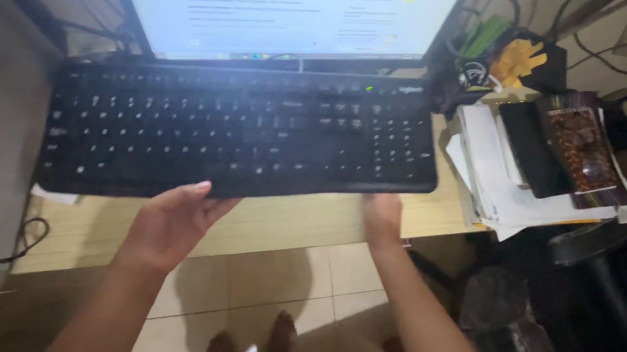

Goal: The person cleans a cluttered desk area using a pink cloth. They wipe the surface of the desk, clean the keyboard, and organize various items including a mouse, a phone, papers, and headphones. The person also opens a drawer to retrieve and move papers before placing them on the floor.

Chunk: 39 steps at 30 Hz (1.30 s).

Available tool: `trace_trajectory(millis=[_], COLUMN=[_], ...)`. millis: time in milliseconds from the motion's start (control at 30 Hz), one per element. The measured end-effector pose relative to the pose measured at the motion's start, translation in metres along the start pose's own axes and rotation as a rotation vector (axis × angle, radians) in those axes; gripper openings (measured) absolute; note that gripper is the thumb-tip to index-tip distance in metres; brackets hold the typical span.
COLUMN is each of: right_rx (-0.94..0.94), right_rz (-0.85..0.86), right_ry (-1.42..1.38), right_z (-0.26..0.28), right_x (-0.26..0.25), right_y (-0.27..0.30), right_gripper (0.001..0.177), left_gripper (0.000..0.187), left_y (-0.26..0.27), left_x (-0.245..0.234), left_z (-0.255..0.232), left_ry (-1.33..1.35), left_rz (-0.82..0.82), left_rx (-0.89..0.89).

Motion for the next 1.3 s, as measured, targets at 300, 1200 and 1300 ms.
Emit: trace_trajectory(millis=[300, 1200, 1300], right_rx=[-0.364, 0.408, 0.435], right_rz=[0.769, 0.051, 0.089], right_ry=[-0.481, -0.738, -0.73], right_z=[0.021, -0.095, -0.087], right_x=[0.018, -0.008, -0.01], right_y=[0.132, 0.024, 0.031], right_gripper=[0.032, 0.039, 0.038], left_gripper=[0.037, 0.025, 0.024], left_y=[0.004, -0.029, -0.024], left_x=[-0.061, -0.133, -0.14], left_z=[0.048, 0.082, 0.081], left_ry=[0.05, 0.105, 0.116], left_rz=[-0.115, -0.153, -0.142], left_rx=[0.002, -0.03, -0.019])
Point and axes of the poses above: each hand's wrist, its own y-axis away from the middle knuckle, its own x-axis out of the palm, z = x × y, the point moved 10 cm from there along -y, towards the middle knuckle, and after that the axes turned 14 degrees about y, right-handed, at the moved point
